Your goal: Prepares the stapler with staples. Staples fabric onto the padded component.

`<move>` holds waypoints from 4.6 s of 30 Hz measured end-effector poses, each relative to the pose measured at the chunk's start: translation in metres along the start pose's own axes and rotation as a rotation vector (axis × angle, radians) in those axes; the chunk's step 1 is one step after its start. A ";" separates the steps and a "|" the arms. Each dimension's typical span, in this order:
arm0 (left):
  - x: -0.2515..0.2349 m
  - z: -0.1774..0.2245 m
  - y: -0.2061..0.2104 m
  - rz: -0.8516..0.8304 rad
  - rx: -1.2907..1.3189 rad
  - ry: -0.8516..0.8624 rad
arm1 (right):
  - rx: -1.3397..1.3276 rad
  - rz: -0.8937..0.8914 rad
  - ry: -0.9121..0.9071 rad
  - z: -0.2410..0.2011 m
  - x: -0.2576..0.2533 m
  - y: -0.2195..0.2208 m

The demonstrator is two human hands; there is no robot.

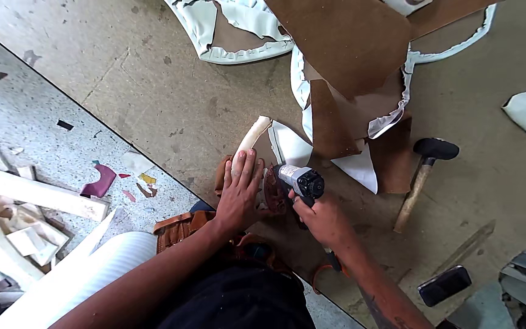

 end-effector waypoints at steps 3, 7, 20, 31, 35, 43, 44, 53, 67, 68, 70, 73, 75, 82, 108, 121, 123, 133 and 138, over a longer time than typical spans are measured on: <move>0.001 0.001 -0.002 0.000 -0.001 0.009 | -0.009 -0.001 0.001 0.001 0.001 -0.001; -0.006 0.000 -0.003 -0.019 -0.042 0.090 | -0.131 0.028 0.042 0.015 0.020 -0.011; -0.024 0.011 -0.010 -0.099 -0.182 0.264 | -0.285 0.174 0.020 0.094 0.113 0.005; -0.024 0.009 -0.006 -0.165 -0.195 0.228 | -0.283 0.078 0.027 0.068 0.084 0.039; -0.027 0.006 -0.003 -0.172 -0.185 0.233 | -0.269 0.050 0.052 0.068 0.073 0.043; -0.029 0.002 0.002 -0.181 -0.107 0.262 | -0.131 0.045 0.123 0.062 0.079 0.046; -0.029 0.001 0.002 -0.179 -0.102 0.261 | -0.111 0.051 0.127 0.060 0.078 0.047; -0.029 0.001 0.002 -0.172 -0.099 0.258 | -0.062 0.110 0.089 0.051 0.077 0.048; -0.028 0.001 0.003 -0.157 -0.088 0.266 | -0.052 0.150 0.104 0.039 0.083 0.044; -0.028 0.001 0.003 -0.163 -0.090 0.265 | -0.052 0.160 0.103 0.036 0.084 0.041; -0.029 0.000 0.003 -0.168 -0.088 0.264 | -0.049 0.173 0.091 0.028 0.080 0.036; -0.025 -0.001 0.003 -0.165 -0.079 0.272 | -0.009 0.145 0.141 0.026 0.077 0.038; -0.029 0.001 0.003 -0.163 -0.076 0.275 | -0.010 0.141 0.151 0.029 0.070 0.037; -0.029 -0.002 0.003 -0.165 -0.080 0.264 | -0.120 0.103 0.165 0.035 0.064 0.043; -0.031 0.000 0.002 -0.136 -0.093 0.275 | -0.095 0.166 0.144 0.028 0.058 0.041; -0.028 -0.001 0.002 -0.144 -0.095 0.267 | -0.175 0.120 0.110 0.030 0.060 0.045; -0.027 -0.001 0.003 -0.138 -0.097 0.275 | -0.134 0.125 0.132 0.030 0.060 0.047; -0.028 -0.013 -0.006 -0.276 0.015 0.446 | -0.210 0.159 0.138 0.030 0.056 0.043; -0.025 -0.013 -0.011 -0.254 -0.098 0.498 | -0.289 0.116 0.124 0.022 0.099 0.051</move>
Point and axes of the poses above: each hand's wrist, its own x-axis away from the middle knuckle, its own y-axis out of the palm, z = x × y, the point moved 10 cm from there along -x, towards the middle knuckle, and after that the axes turned 1 degree about z, right-handed, at the moved point
